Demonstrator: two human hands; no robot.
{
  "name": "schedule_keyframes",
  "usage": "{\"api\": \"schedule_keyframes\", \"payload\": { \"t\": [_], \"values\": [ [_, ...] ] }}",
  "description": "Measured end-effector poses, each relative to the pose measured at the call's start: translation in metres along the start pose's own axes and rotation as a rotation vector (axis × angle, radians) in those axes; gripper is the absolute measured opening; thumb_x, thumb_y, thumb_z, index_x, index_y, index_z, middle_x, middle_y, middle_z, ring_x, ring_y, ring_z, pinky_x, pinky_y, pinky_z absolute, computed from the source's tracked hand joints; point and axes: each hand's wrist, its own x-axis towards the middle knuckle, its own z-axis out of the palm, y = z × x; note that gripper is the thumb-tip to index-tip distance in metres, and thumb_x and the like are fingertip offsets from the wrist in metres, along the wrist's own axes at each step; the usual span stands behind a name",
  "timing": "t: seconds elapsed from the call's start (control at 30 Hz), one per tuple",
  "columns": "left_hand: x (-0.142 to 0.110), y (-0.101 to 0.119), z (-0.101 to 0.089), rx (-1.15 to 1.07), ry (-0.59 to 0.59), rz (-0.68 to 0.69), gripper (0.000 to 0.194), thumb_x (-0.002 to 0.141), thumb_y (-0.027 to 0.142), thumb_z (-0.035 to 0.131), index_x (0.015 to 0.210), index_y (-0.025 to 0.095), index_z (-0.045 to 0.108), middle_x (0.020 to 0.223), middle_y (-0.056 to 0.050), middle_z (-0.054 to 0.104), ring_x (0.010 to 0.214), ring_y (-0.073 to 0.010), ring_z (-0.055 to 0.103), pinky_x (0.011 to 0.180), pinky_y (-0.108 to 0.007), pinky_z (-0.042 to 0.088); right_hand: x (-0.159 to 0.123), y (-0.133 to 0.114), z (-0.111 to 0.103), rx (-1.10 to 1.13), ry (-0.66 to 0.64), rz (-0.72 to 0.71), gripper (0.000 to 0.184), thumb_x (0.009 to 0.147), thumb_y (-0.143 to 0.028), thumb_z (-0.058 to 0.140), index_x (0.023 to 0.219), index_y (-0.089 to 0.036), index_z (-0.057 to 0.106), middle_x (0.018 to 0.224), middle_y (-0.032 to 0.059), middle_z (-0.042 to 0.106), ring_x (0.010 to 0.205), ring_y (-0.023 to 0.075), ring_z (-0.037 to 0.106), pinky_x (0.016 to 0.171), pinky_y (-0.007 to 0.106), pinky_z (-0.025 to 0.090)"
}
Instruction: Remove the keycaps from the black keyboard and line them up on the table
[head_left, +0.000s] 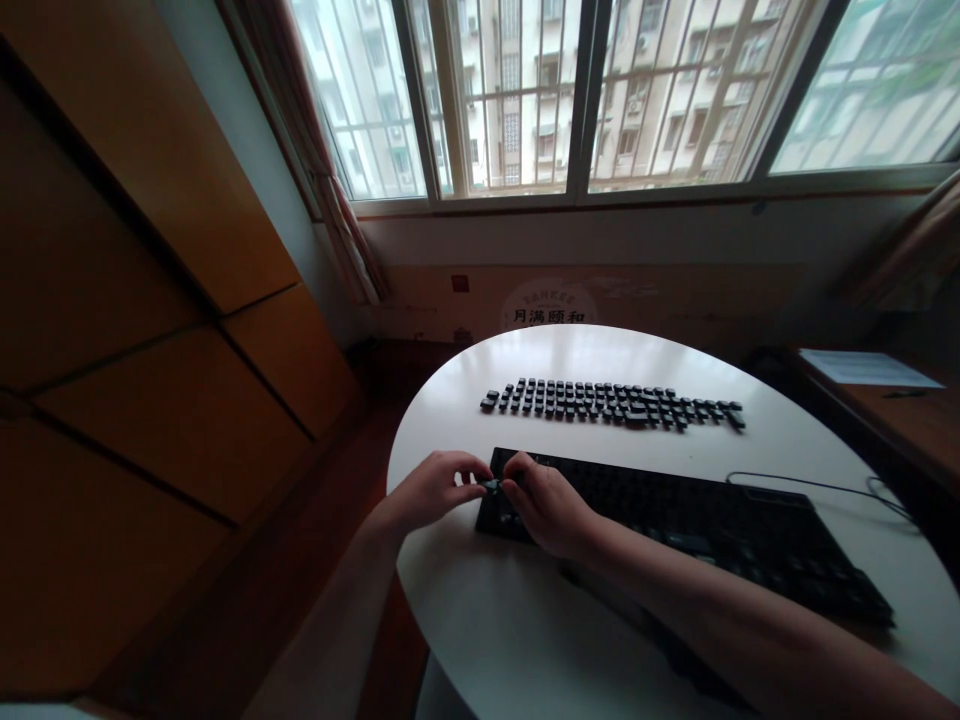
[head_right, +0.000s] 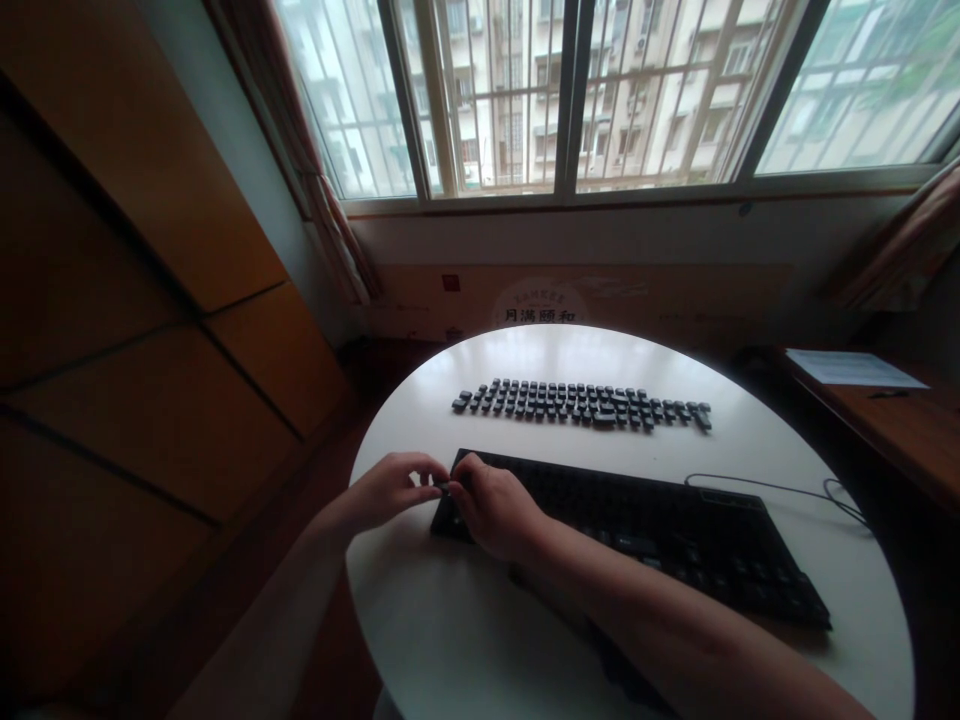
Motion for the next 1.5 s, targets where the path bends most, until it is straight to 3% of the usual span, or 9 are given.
{"api": "schedule_keyframes", "payload": {
  "t": [0.17,0.3,0.43,0.6,0.9,1.2,1.4,1.5],
  "values": [
    [0.002,-0.013,-0.03,-0.002,-0.003,-0.025,0.016,0.081,0.028,0.067,0.092,0.019,0.072,0.088,-0.003,0.071,0.076,-0.0155,0.062,0.07,-0.025,0.05,-0.001,-0.002,0.0,0.001,0.021,0.004,0.012,0.099,-0.03,0.04,0.094,-0.02,0.045,0.064,-0.0034,0.052,0.052,0.0118,0.046,0.055,0.023,0.033],
    [0.016,-0.038,-0.045,-0.01,0.145,-0.073,0.022,0.081,0.032,0.066,0.096,0.018,0.071,0.092,-0.004,0.07,0.08,-0.0169,0.062,0.07,-0.026,0.052,0.001,0.0,0.0,0.011,0.069,0.013,0.014,0.099,-0.031,0.04,0.091,-0.02,0.044,0.065,-0.0026,0.052,0.054,0.0122,0.046,0.057,0.024,0.035],
    [0.055,-0.059,-0.034,0.119,0.337,-0.086,0.021,0.078,0.031,0.066,0.094,0.018,0.073,0.096,-0.006,0.066,0.085,-0.019,0.062,0.073,-0.029,0.052,0.003,0.002,0.001,0.028,0.098,0.031,0.015,0.099,-0.031,0.04,0.09,-0.02,0.045,0.067,-0.0019,0.052,0.056,0.0128,0.047,0.059,0.024,0.037],
    [0.089,-0.077,-0.01,0.227,0.379,-0.139,0.02,0.077,0.024,0.067,0.096,0.019,0.074,0.085,-0.003,0.064,0.072,-0.0161,0.058,0.074,-0.03,0.05,0.004,0.003,0.001,0.049,0.096,0.045,0.015,0.098,-0.031,0.041,0.09,-0.02,0.046,0.068,-0.0017,0.051,0.057,0.0128,0.047,0.06,0.024,0.037],
    [0.086,-0.087,-0.001,0.319,0.349,-0.048,0.019,0.086,0.031,0.062,0.1,0.023,0.073,0.098,-0.004,0.066,0.089,-0.0196,0.061,0.081,-0.031,0.049,0.004,0.002,0.0,0.051,0.063,0.062,0.014,0.097,-0.032,0.044,0.09,-0.02,0.048,0.063,-0.0025,0.052,0.052,0.0121,0.045,0.056,0.024,0.035],
    [0.089,-0.087,0.002,0.333,0.365,-0.088,0.019,0.085,0.024,0.064,0.102,0.024,0.072,0.093,-0.002,0.065,0.08,-0.0169,0.062,0.076,-0.028,0.048,0.004,-0.002,-0.003,0.107,0.088,0.046,0.015,0.096,-0.032,0.045,0.088,-0.02,0.049,0.058,-0.0041,0.047,0.049,0.0113,0.042,0.053,0.024,0.032],
    [0.089,-0.088,0.002,0.313,0.38,-0.087,0.022,0.085,0.025,0.065,0.106,0.022,0.07,0.091,-0.002,0.062,0.069,-0.0131,0.058,0.073,-0.027,0.048,0.014,-0.016,-0.033,0.196,0.194,0.098,0.022,0.098,-0.042,0.045,0.091,-0.021,0.05,0.055,-0.0061,0.041,0.046,0.0106,0.037,0.048,0.024,0.029],
    [0.089,-0.087,0.002,0.312,0.389,-0.086,0.024,0.085,0.025,0.065,0.108,0.021,0.07,0.094,-0.002,0.062,0.07,-0.0131,0.058,0.073,-0.026,0.048,0.016,-0.017,-0.047,0.296,0.103,0.152,0.027,0.097,-0.047,0.045,0.091,-0.021,0.048,0.056,-0.0064,0.041,0.044,0.0098,0.039,0.045,0.022,0.03]
  ]
}}
